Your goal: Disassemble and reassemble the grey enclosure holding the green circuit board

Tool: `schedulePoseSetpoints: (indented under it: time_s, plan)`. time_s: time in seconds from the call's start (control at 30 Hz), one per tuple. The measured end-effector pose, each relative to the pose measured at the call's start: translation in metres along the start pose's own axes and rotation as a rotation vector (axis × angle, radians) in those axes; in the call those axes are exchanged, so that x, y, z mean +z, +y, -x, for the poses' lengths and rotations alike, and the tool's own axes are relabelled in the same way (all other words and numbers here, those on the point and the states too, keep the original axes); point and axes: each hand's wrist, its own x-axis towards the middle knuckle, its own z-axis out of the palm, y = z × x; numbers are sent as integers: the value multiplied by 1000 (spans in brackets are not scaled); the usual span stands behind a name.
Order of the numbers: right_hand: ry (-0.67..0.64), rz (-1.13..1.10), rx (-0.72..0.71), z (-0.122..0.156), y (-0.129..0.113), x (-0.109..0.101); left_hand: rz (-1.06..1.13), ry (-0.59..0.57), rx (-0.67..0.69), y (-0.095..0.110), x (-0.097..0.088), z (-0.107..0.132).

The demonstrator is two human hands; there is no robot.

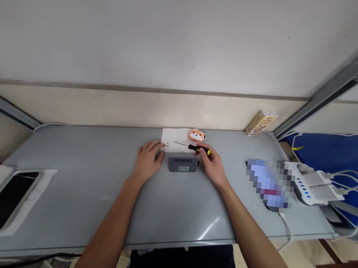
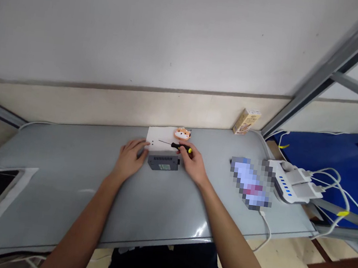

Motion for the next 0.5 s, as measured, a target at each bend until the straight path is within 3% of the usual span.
schedulePoseSetpoints:
  time_s: [0.27,0.5]
  plan:
    - [-30,-25,27,1,1,-2,4,-6,-3,1,-1,-1]
    - [18,-22,5,-1,1,-3,12,36,-13,1,0,-1]
